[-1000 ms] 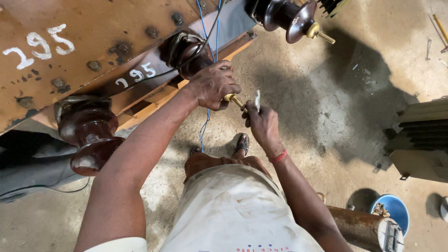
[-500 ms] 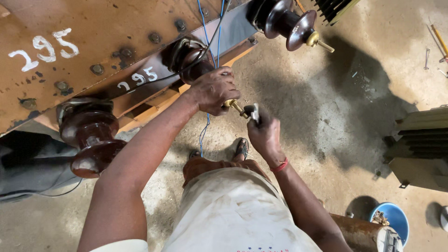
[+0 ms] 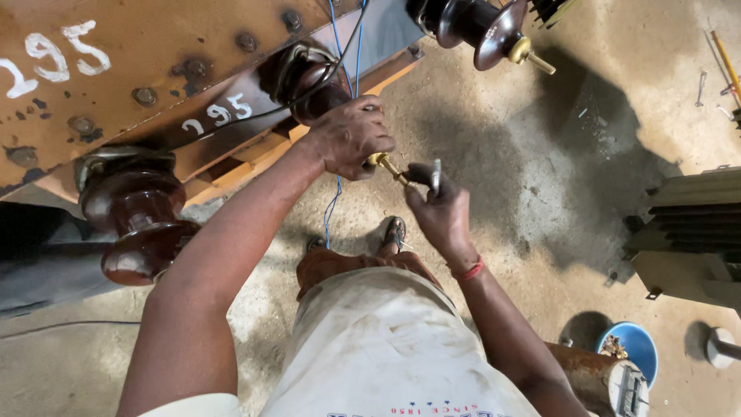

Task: The person uses a wrench to tighten bolts on brown insulators mounted on a green metal frame, then moves to a brown metal panel to tighten similar insulators. The person handles the wrench and insulators throughout the clip.

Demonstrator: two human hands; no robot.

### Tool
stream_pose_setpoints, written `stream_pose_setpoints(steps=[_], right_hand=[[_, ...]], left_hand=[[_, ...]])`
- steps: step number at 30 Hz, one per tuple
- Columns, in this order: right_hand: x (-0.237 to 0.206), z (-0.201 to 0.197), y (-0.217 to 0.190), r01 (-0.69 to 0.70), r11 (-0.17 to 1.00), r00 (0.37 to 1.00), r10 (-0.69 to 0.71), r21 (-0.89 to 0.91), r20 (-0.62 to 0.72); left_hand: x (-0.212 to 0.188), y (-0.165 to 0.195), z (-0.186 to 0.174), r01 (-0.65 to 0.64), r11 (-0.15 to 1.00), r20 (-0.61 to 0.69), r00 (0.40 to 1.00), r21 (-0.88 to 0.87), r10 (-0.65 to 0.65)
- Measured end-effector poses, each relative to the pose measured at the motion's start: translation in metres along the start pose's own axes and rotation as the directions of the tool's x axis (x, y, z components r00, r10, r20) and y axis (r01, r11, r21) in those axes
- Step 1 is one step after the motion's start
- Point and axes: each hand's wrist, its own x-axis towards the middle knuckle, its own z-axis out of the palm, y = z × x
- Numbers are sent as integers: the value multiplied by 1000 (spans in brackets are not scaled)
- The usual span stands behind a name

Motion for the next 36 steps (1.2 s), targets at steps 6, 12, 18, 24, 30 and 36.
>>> stream_pose_setpoints(steps=[6, 12, 18, 24, 30, 36], right_hand=[[14, 14, 4, -87, 883, 994, 110, -460, 23], [21, 3, 1, -28, 926, 994, -15, -377, -111], [10, -10, -18, -265, 896, 914, 351, -357, 204], [17, 8, -4, 347, 808, 918, -397, -475, -4], [20, 16, 12, -34, 885, 999, 20, -465, -35], [23, 15, 7, 161, 843, 983, -185, -513, 5]], left_hand=[[-1, 1, -1, 11, 999, -5, 1000, -30, -11], [-2, 2, 2, 14, 1000, -22, 1000, 2, -14], [-1, 0, 2, 4, 1000, -3, 1000, 13, -4], [-1, 1, 2, 5, 1000, -26, 1000, 3, -5], [2, 1, 0, 16, 1000, -17, 1000, 23, -15], [-1, 0, -2, 14, 1000, -22, 1000, -21, -15]])
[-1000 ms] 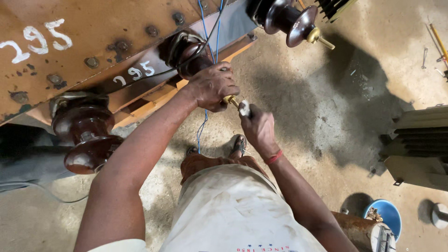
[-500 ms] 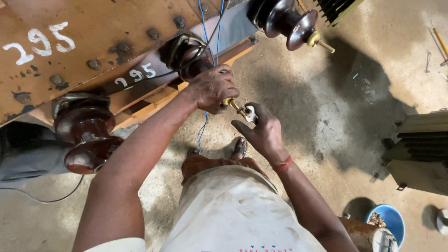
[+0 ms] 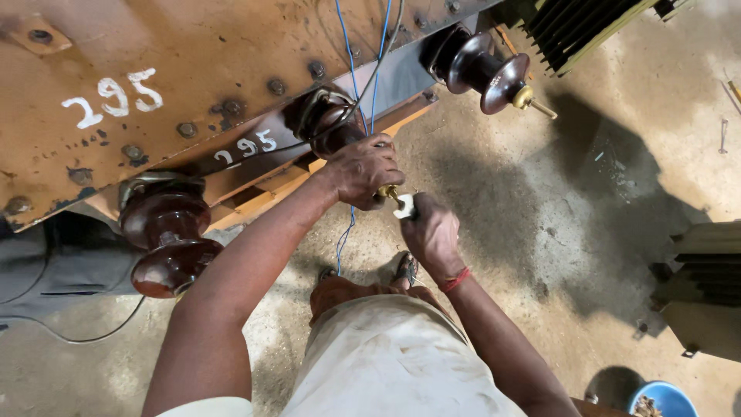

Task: The person uses a wrench to tighten bolts on brown insulators mounted on a green metal frame, then moves to a brown metal panel to tighten similar insulators. The person handles the wrench and insulators throughout the clip.

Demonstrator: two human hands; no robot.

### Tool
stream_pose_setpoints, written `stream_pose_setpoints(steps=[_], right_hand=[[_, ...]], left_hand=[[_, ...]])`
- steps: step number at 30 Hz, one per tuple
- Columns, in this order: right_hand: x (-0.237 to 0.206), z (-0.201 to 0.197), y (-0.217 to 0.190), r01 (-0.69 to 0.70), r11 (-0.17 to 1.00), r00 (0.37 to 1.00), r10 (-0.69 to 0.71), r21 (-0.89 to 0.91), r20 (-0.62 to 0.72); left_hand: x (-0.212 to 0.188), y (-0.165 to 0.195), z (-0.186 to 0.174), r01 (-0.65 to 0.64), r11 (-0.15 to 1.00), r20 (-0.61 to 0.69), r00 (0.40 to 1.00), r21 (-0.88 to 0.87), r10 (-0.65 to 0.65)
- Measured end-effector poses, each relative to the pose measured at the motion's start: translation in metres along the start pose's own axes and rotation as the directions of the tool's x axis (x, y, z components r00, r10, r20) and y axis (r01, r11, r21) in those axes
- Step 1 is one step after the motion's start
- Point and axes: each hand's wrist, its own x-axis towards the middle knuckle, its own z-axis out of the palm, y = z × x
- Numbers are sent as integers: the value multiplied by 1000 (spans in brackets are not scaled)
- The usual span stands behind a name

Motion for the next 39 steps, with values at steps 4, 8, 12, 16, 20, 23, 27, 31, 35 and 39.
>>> stream_pose_setpoints(steps=[4, 8, 12, 16, 20, 23, 27, 31, 35, 39], right_hand=[[8, 1, 1, -306, 897, 944, 242, 319, 226], [5, 1, 2, 137, 991, 990, -137, -2, -40], [1, 2, 3, -676, 590, 728, 442, 442, 524], [2, 8, 8, 108, 993, 994, -107, 38, -25], [10, 15, 13, -297, 936, 944, 257, 188, 208], [11, 13, 13, -583, 775, 784, 457, 244, 421], [0, 7, 8, 121, 992, 992, -120, 40, -30], [-7, 11, 4, 118, 985, 993, -121, -128, -18], [1, 18, 10, -384, 876, 912, 312, 292, 265], [4, 15, 16, -473, 852, 848, 370, 226, 381]], left_hand=[[0, -2, 0, 0, 999, 29, 1000, 43, -2], [1, -2, 2, 2, 1000, 11, 1000, 11, -3], [3, -2, 4, 2, 1000, 16, 1000, 23, -2], [3, -1, 3, 1, 1000, -4, 1000, 15, -1], [3, 1, -1, 8, 997, 18, 1000, 78, -9], [4, 2, -4, -14, 1000, -66, 998, -10, 13], [5, 4, -5, 8, 999, 15, 1000, 31, -9], [5, 3, -3, -13, 999, -18, 1000, 37, 13], [5, 3, -1, -5, 1000, -30, 1000, -14, 5], [7, 4, 0, 9, 1000, -25, 1000, -20, -9]])
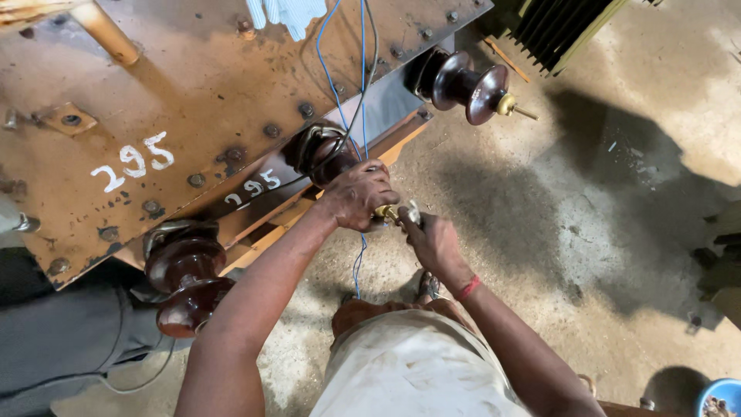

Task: The person uses a wrench to tighten bolts on brown insulators mounted on a green metal frame, then moves to a brown metal panel to tighten similar insulators. The person handles the wrench and insulators throughout the clip.

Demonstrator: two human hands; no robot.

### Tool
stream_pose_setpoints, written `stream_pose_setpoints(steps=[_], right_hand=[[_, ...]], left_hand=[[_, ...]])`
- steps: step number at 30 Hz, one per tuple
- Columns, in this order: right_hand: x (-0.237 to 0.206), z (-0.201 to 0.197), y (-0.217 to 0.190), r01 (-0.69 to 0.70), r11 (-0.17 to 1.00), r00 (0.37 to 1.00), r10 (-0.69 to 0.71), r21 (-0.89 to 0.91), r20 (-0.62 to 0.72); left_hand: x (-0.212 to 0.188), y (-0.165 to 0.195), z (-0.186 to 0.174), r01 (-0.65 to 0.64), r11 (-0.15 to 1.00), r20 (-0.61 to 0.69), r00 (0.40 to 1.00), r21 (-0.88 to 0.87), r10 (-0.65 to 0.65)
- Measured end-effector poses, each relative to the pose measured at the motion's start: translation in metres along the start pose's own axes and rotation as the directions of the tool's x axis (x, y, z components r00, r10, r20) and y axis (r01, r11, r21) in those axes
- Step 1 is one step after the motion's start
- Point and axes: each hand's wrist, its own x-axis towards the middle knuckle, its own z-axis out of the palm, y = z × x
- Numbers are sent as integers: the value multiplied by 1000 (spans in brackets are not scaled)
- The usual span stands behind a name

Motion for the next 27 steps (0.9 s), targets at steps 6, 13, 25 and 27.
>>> stream_pose_setpoints(steps=[6, 13, 25, 27], right_hand=[[-9, -3, -4, 377, 834, 844, -489, -402, -222], [-5, -1, -5, 428, 808, 810, -542, -405, -224], [-3, -1, -2, 440, 816, 814, -539, -375, -218], [-2, 0, 1, 322, 865, 886, -418, -385, -200]], left_hand=[[1, 2, -3, 8, 999, 69, 998, 49, -11], [0, 1, -5, -45, 999, -6, 999, -16, 45], [4, 4, -6, -13, 1000, 23, 1000, 28, 13], [4, 5, -5, -10, 1000, 37, 999, 29, 9]])
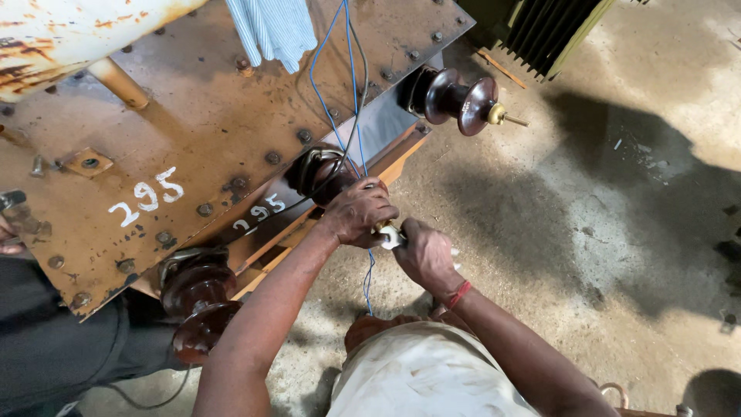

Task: The person uses a wrench to tighten bolts on brown insulators mounted on a green metal frame, then moves to a brown metal panel to tighten similar insulators. The person handles the wrench and insulators throughout the clip.

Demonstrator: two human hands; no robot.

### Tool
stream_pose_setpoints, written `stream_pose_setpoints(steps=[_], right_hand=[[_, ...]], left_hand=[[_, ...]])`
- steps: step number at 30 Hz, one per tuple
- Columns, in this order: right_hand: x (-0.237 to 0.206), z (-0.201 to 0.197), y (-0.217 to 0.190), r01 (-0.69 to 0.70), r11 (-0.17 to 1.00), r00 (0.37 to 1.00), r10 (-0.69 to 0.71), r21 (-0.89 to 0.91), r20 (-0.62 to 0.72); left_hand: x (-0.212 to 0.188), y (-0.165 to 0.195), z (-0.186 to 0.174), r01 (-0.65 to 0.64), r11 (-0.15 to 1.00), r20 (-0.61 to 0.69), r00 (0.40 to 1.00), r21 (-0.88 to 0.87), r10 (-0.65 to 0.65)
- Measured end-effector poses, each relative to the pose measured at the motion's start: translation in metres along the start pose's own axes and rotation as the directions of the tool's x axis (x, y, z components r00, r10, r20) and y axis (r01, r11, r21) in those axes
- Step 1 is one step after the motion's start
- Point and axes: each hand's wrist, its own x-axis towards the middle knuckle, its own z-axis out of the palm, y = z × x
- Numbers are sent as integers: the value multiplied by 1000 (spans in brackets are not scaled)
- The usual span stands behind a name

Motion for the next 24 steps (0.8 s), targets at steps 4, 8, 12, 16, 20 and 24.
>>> stream_pose_setpoints(steps=[4, 8, 12, 16, 20, 24], right_hand=[[-1, 1, 4, -410, 794, 901, 279, 448, 331], [-2, -1, 0, 181, 983, 977, -181, -8, -116], [0, -4, -9, -430, 677, 903, 309, 597, 299], [3, -3, -17, -16, 990, 1000, 14, 142, 17], [8, 3, -20, 188, 977, 973, -170, 104, -157], [12, 6, -14, -435, 700, 897, 278, 567, 344]], left_hand=[[-2, -1, 2, 20, 999, -11, 1000, -31, -20], [-6, -3, 5, -15, 996, -107, 994, 92, 25], [-9, -11, 7, -53, 997, -96, 994, -63, 47], [-13, -19, 10, -72, 995, -80, 995, -72, 66], [-16, -25, 14, -102, 993, -37, 994, -65, 99], [-16, -29, 19, -179, 983, -205, 964, -40, 167]])
